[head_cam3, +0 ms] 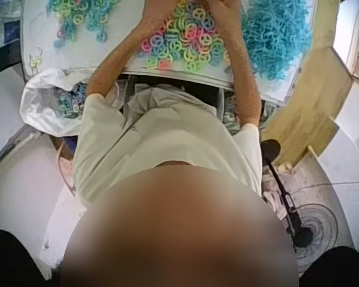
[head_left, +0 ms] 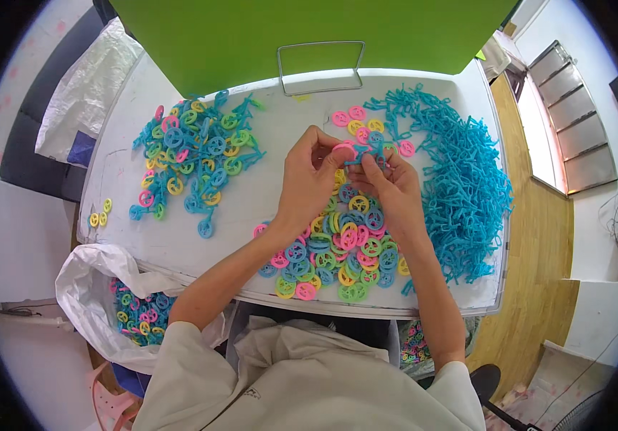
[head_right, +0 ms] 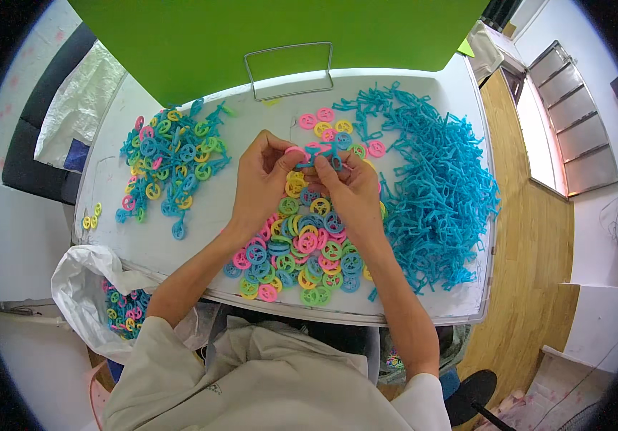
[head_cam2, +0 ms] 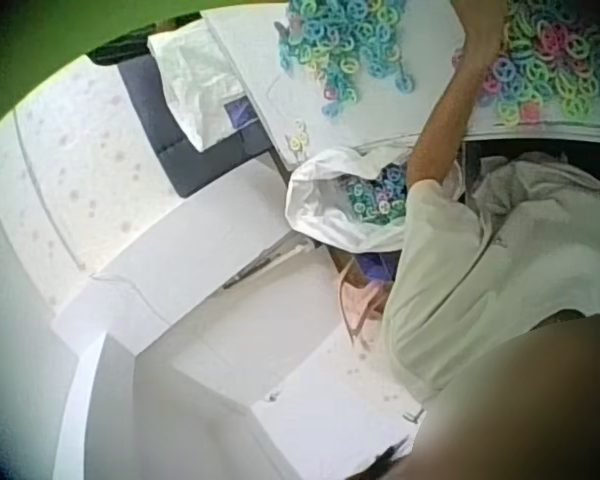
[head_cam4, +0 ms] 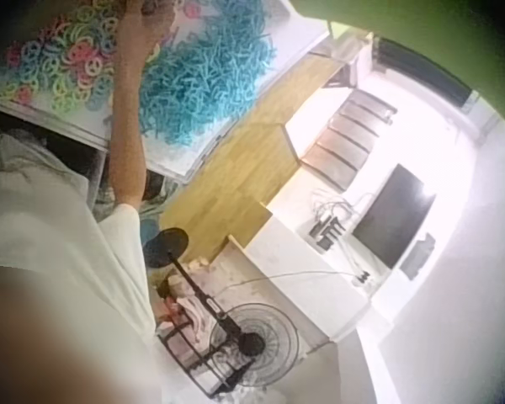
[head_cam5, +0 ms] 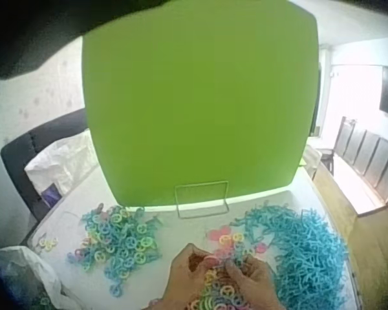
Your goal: Manually assembling and sorting small colorful plastic toy pieces at a workstation.
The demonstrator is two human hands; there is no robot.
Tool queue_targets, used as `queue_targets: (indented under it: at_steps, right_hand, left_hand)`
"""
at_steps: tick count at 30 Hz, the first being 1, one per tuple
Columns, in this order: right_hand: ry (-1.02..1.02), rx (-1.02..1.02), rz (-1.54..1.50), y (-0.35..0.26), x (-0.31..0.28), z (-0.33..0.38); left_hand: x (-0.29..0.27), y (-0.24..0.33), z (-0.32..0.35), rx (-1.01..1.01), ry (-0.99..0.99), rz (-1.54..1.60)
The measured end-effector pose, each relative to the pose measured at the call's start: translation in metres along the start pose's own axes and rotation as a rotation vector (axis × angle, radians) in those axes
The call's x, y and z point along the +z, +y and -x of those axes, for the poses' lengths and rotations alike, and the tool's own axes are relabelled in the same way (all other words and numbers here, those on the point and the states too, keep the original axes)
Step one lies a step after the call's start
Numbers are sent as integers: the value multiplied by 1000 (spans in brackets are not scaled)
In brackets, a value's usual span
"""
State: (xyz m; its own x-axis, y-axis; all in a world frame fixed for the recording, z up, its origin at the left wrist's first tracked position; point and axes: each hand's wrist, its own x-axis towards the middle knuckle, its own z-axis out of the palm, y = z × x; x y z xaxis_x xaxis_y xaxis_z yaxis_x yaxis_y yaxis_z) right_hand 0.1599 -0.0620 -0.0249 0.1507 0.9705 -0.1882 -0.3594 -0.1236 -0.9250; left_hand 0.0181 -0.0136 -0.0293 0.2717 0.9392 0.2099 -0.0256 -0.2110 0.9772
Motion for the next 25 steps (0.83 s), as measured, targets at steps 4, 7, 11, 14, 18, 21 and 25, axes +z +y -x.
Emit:
queue_targets:
  at_steps: [4, 7, 11, 14, 18, 21, 25]
  right_hand:
    - [83, -293, 296, -13, 8, 8]
    - [-68, -382, 436, -14, 2, 8]
    - [42, -260, 518, -15, -3, 6]
    - [52, -223, 390, -15, -3, 5]
    - [74, -138, 209, -11, -1, 4]
    - [97, -110, 161, -9, -1, 4]
    - [158, -204, 459, -7, 2, 7]
  left_hand:
    - [-4, 11, -3, -98, -33, 108]
    - [-3, 10, -2, -118, -68, 107]
    - [-1, 11, 0, -164, -94, 256]
    - [2, 13, 2, -80, -43, 161]
    - [5, 15, 5, -66, -11, 141]
    - [6, 14, 7, -59, 8, 133]
    - [4, 15, 10, -38, 34, 60]
